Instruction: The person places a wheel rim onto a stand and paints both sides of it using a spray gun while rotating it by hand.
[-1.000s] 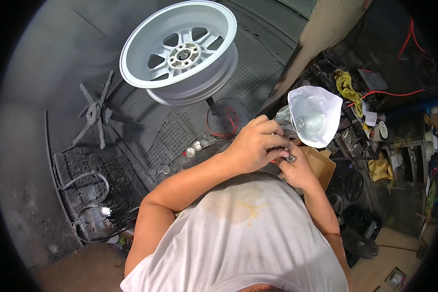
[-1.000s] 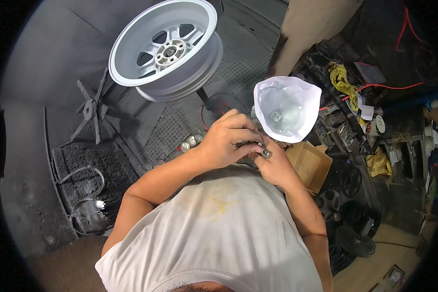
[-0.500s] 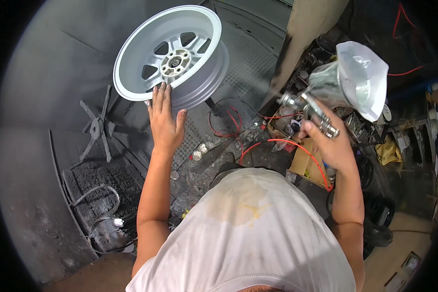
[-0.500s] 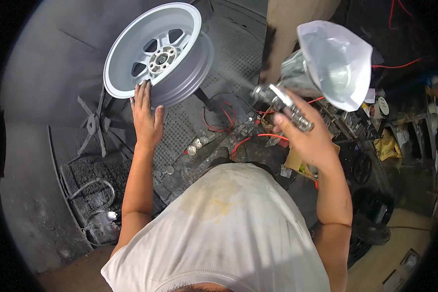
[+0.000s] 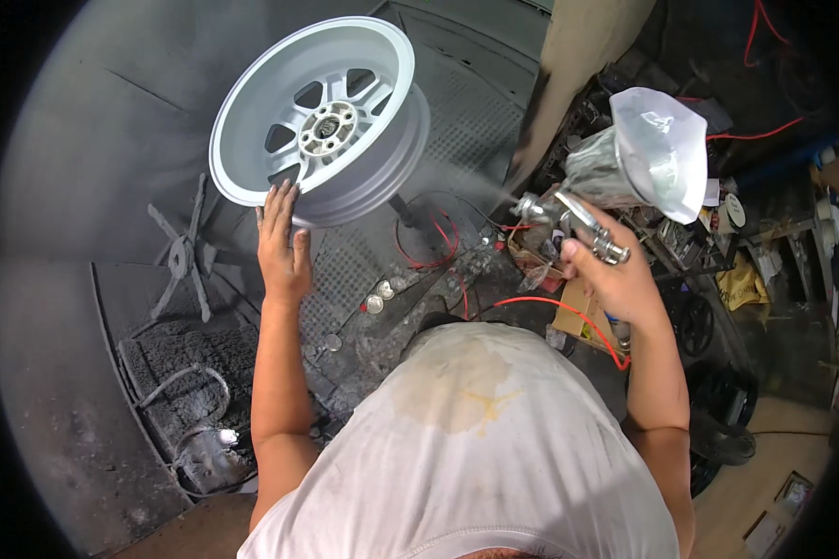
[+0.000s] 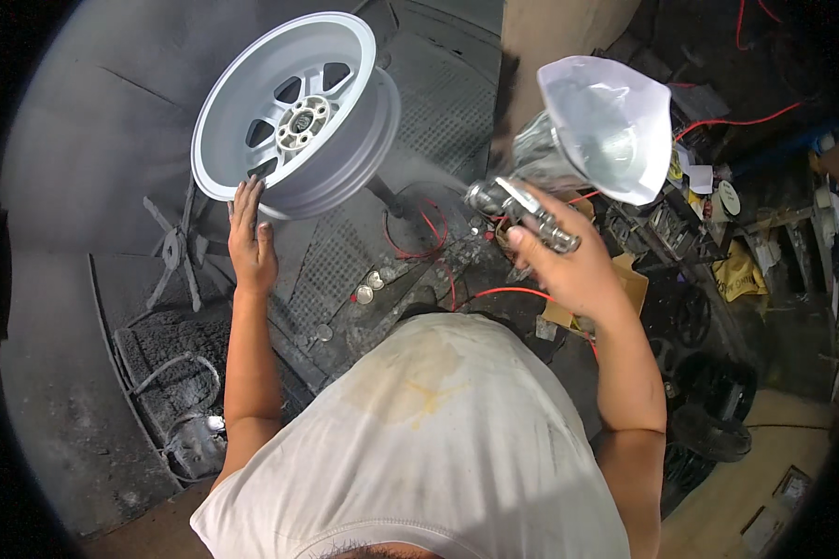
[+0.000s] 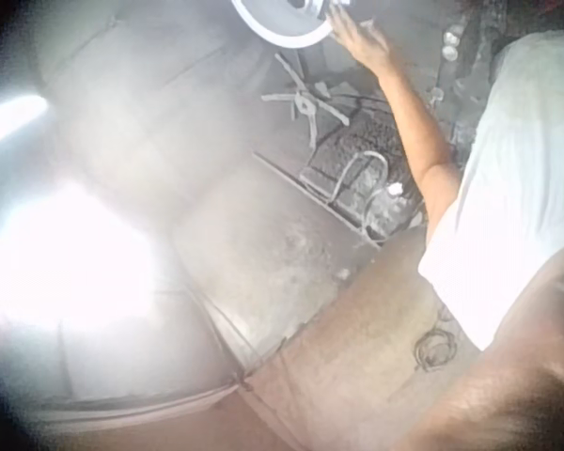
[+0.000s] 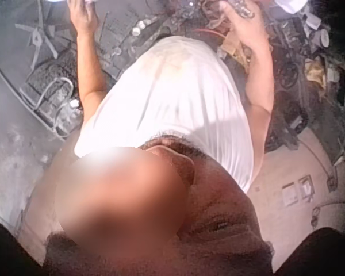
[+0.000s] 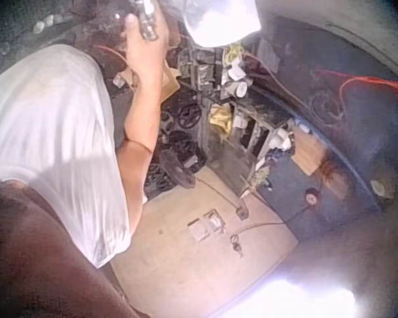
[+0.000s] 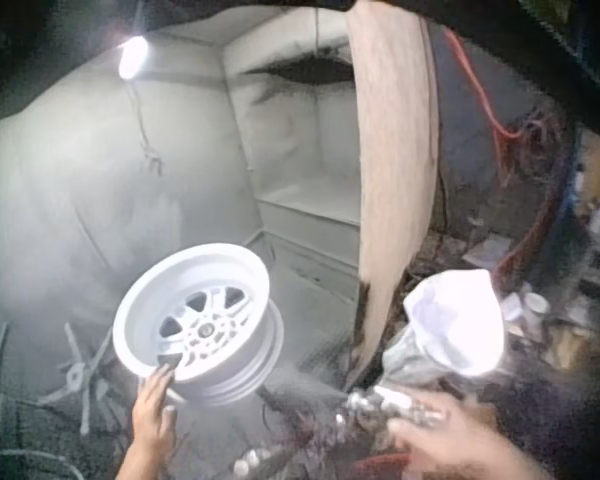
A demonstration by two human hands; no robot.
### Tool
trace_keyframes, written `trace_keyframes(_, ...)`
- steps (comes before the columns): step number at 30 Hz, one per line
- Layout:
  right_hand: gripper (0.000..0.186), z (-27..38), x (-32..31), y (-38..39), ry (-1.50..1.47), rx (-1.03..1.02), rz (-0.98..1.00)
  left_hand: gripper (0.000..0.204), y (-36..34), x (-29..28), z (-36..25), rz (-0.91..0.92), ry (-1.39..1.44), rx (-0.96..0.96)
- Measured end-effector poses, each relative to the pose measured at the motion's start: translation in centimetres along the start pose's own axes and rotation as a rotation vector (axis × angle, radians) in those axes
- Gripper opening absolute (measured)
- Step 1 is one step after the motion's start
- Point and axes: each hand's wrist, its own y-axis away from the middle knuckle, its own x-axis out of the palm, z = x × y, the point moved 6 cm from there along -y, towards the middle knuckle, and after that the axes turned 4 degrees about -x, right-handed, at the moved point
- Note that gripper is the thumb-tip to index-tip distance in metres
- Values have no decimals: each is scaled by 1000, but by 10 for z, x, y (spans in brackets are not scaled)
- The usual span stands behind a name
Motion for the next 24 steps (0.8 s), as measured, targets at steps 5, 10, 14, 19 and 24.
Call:
trace_keyframes(5,52,8,-16,-15,26,-106,-135,68,0,-19,34,-9,99,24)
trace_keyframes(10,53,5,2,-16,128,-137,-171,63,-10,-36,72,-43,153,58)
trace_keyframes(14,55,14,45,6,-30,32,105,60,-17,-55,112,-52,183,43)
trace_keyframes(19,52,21,89,11,-109,-3,300,43,-38,-55,92,-147,51,-138)
trace_keyframes(24,50,10,83,-11,-61,-19,124,66,-17,8,-32,32,-32,19)
